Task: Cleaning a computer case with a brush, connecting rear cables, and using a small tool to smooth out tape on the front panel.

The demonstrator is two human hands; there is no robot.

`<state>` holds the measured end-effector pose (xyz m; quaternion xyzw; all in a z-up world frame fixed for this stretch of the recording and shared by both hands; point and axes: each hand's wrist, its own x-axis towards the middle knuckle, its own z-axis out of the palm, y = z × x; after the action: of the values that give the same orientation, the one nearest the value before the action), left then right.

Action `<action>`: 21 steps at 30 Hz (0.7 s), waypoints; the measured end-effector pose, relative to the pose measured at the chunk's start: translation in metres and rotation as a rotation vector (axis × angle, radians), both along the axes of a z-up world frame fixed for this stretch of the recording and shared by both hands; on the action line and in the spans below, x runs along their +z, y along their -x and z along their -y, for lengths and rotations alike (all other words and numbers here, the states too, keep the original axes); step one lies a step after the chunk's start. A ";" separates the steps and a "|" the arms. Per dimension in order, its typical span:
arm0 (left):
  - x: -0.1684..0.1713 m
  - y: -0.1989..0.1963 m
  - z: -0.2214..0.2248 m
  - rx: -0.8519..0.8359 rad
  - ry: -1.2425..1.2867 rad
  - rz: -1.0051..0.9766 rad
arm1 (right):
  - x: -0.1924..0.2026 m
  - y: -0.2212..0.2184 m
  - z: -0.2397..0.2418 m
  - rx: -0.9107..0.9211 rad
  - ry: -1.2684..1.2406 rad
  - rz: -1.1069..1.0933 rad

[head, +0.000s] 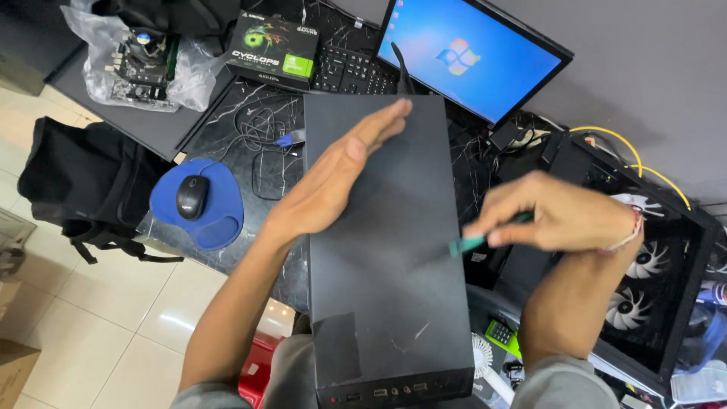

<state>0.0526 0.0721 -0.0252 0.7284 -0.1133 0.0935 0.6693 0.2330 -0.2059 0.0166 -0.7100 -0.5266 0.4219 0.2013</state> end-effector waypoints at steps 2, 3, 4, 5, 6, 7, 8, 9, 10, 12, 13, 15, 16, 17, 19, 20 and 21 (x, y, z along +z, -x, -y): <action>0.003 0.002 0.000 -0.017 0.053 -0.017 | -0.001 -0.007 -0.010 -0.223 -0.088 0.168; 0.004 0.002 0.000 -0.032 0.103 -0.030 | -0.003 -0.012 -0.015 -0.444 -0.179 0.339; 0.003 0.002 0.001 -0.034 0.103 -0.030 | 0.001 -0.011 -0.014 -0.446 -0.179 0.340; 0.002 0.002 0.002 -0.017 0.085 -0.025 | 0.005 -0.012 -0.016 -0.256 -0.176 0.296; 0.001 0.003 0.002 0.001 0.066 -0.020 | 0.010 -0.012 -0.017 -0.066 -0.172 0.252; 0.001 0.003 0.001 0.002 0.066 -0.021 | 0.010 -0.016 -0.021 -0.065 -0.172 0.251; 0.000 0.004 0.001 0.001 0.083 -0.022 | 0.010 -0.020 -0.024 -0.102 -0.127 0.276; 0.000 0.003 0.001 -0.004 0.098 -0.019 | 0.011 -0.023 -0.026 -0.144 -0.082 0.304; 0.001 0.003 0.001 -0.006 0.097 -0.017 | 0.009 -0.028 -0.025 -0.146 -0.083 0.307; 0.001 0.005 0.000 -0.011 0.159 -0.044 | 0.004 -0.036 -0.025 -0.464 -0.029 0.372; 0.001 0.004 0.000 -0.008 0.159 -0.040 | 0.010 -0.031 -0.028 -0.461 -0.031 0.375; 0.001 0.006 -0.001 0.015 0.173 -0.013 | 0.019 -0.018 -0.033 -0.215 0.175 0.243; -0.004 0.005 -0.002 0.019 0.174 -0.013 | 0.015 -0.020 -0.034 -0.212 0.176 0.243; -0.009 0.004 -0.004 0.061 0.258 0.053 | 0.010 -0.023 -0.035 -0.256 0.038 0.277; -0.016 0.003 -0.008 0.106 0.340 0.119 | 0.005 -0.023 -0.043 -0.298 -0.100 0.310; -0.017 0.004 -0.011 0.161 0.369 0.116 | 0.006 -0.021 -0.049 -0.327 -0.108 0.322; -0.018 0.004 -0.015 0.216 0.395 0.116 | 0.006 -0.020 -0.057 -0.355 -0.118 0.335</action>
<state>0.0491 0.0872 -0.0435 0.5844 -0.0523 0.2268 0.7774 0.2530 -0.1484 0.0231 -0.8384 -0.4436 0.2247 0.2230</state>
